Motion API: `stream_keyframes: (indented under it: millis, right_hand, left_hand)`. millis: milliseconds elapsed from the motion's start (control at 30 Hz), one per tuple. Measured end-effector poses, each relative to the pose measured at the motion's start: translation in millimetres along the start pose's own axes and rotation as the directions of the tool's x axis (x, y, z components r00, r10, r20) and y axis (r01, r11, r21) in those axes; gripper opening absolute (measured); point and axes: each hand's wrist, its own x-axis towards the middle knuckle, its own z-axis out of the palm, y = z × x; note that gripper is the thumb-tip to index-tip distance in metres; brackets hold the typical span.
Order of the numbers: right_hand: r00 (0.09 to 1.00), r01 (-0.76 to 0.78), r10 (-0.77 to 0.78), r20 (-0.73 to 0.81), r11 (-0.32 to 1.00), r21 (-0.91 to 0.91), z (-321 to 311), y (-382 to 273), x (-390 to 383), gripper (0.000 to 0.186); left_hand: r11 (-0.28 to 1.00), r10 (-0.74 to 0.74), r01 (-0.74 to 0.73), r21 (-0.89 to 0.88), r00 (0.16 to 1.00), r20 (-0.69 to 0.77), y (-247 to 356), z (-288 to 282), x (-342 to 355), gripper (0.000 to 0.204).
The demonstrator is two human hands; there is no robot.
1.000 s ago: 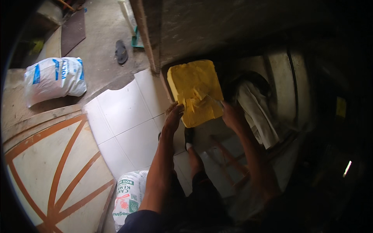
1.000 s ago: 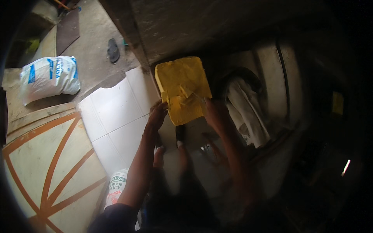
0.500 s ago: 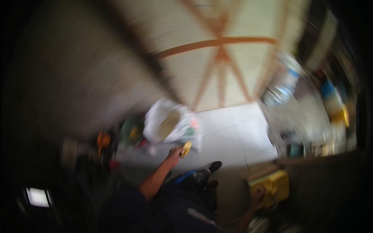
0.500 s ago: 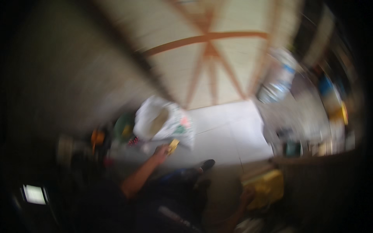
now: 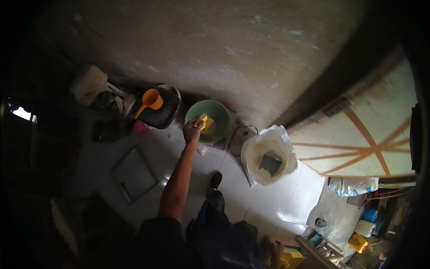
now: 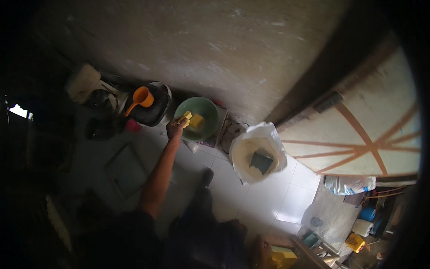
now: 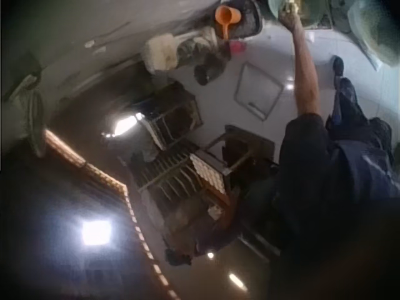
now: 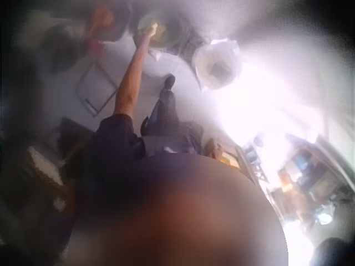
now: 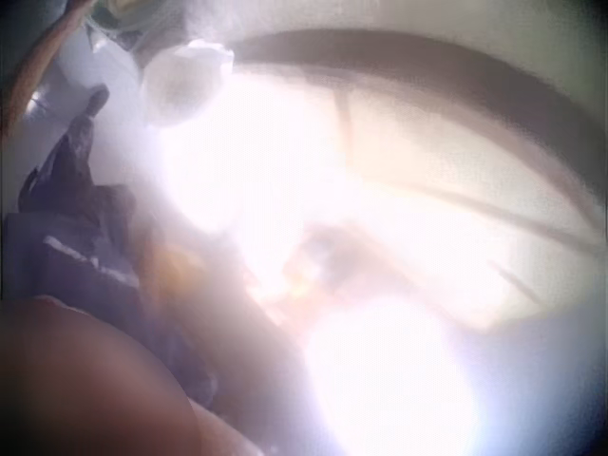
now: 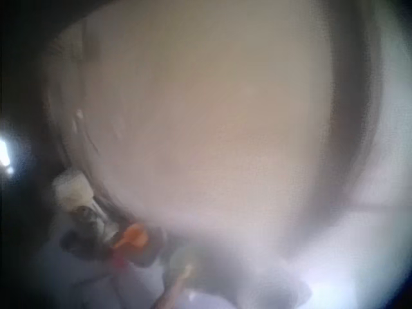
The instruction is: The person shapes dough into ring forms on a floured table, placing them in rows. The person then weighs flour and butter, cuts a block of butter, and measures ingredients into bowls using a digital scale.
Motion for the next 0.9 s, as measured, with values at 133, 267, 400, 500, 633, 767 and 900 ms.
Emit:
stream_keyframes:
  millis: [133, 267, 400, 500, 633, 767, 900]
  right_hand:
    - [0.967, -0.225, 0.233, 0.104, 0.971, -0.081, 11.6, -41.5, 5.0, 0.031]
    - [0.969, -0.203, 0.214, 0.123, 0.974, -0.1, 5.8, -80.3, 7.4, 0.029]
    - [0.979, -0.18, 0.181, 0.094, 0.984, -0.019, 8.0, -91.0, 22.0, 0.03]
    - [0.972, -0.224, 0.217, 0.095, 0.972, 0.074, 13.5, -78.7, 30.4, 0.029]
    - [0.997, -0.061, 0.063, -0.048, 0.998, 0.034, 18.6, -54.9, 28.8, 0.023]
    - [0.977, -0.141, 0.15, -0.151, 0.988, 0.07, 6.8, -3.0, 19.1, 0.032]
    - [0.924, -0.231, 0.317, -0.212, 0.908, 0.351, -5.9, 87.0, 39.4, 0.028]
  left_hand:
    - [0.885, 0.056, -0.176, 0.43, 0.959, 0.278, -83.9, 12.5, 80.5, 0.041]
    - [0.637, -0.185, -0.235, 0.734, 0.877, 0.443, -180.3, -31.1, 40.1, 0.054]
    - [0.755, -0.504, 0.328, 0.568, 0.844, 0.182, -215.9, -114.0, -73.4, 0.064]
    - [0.34, -0.682, 0.121, 0.933, 0.714, 0.156, -199.6, -174.5, -165.7, 0.04]
    - [0.503, -0.676, 0.073, 0.861, 0.654, 0.339, -170.4, -145.0, -163.2, 0.039]
    - [0.601, -0.669, 0.006, 0.799, 0.552, 0.498, -145.3, 5.7, -138.9, 0.038]
    - [0.659, -0.597, -0.152, 0.736, 0.49, 0.635, -102.4, 152.6, -202.8, 0.038]
